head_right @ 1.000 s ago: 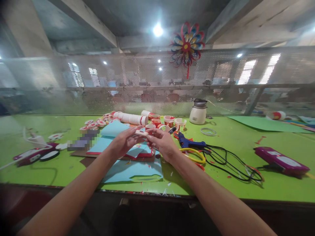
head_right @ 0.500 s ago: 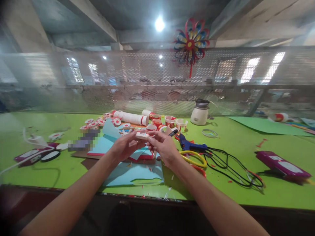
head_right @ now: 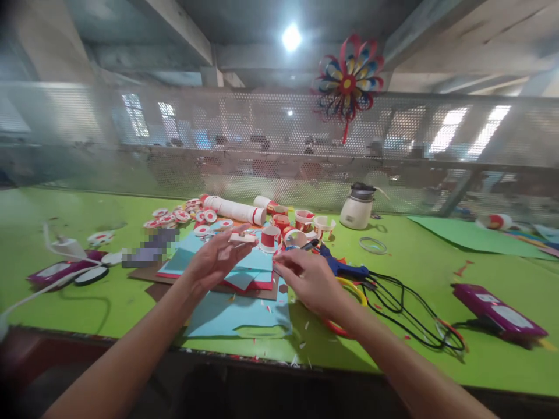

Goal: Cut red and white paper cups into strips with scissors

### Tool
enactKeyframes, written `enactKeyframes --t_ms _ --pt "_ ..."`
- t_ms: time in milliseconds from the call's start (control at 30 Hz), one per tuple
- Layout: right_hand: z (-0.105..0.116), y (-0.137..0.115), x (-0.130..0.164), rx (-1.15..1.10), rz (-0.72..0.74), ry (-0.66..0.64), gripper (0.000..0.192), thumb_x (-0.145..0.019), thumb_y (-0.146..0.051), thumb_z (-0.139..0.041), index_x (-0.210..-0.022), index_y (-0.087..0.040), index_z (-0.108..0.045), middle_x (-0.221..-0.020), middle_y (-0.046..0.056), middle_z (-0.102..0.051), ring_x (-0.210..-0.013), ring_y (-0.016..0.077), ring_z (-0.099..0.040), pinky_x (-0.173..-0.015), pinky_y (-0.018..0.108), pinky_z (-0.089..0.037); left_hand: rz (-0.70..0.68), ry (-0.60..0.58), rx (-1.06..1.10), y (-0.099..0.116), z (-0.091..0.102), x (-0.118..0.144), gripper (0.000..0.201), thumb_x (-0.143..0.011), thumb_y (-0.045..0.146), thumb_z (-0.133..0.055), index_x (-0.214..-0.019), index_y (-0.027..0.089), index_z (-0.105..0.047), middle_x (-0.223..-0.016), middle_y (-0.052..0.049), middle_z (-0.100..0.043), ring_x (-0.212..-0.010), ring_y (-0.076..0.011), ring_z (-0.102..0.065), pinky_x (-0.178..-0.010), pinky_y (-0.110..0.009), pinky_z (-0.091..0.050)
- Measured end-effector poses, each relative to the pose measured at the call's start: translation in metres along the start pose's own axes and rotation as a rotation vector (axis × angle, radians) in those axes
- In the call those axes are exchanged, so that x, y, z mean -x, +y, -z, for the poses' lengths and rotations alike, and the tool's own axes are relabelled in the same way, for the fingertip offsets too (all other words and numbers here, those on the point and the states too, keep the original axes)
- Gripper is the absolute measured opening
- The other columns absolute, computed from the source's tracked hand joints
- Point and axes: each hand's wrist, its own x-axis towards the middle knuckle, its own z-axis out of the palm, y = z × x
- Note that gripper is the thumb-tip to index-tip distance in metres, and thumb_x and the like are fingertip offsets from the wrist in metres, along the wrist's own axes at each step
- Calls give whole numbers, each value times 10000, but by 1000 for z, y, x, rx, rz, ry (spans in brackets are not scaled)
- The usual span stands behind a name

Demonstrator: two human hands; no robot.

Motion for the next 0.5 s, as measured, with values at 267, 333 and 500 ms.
enactKeyframes --t_ms 267,333,500 --pt "69 49 47 878 -36 -358 359 -848 -307 -494 -1185 -244 -603 -1068 143 -613 -979 284 -579 -859 470 -464 -14 -50 99 17 -7 11 323 -826 310 -506 -1065 123 -617 -863 -96 -688 -844 -187 -653 -757 -297 -509" --pt "67 56 51 931 -40 -393 390 -859 -252 -446 -1226 -222 -577 -1138 161 -596 -1022 284 -580 -887 451 -467 0 -77 126 18 -10 12 343 -823 319 -505 -1074 111 -612 -860 -110 -690 -840 -196 -653 -727 -292 -504" --pt "56 65 48 1056 -106 -454 494 -825 -141 -403 -1301 -217 -507 -1075 155 -606 -877 281 -641 -756 441 -509 39 -115 192 28 -21 20 375 -788 279 -499 -1080 66 -603 -934 -178 -690 -856 -227 -660 -678 -266 -492"
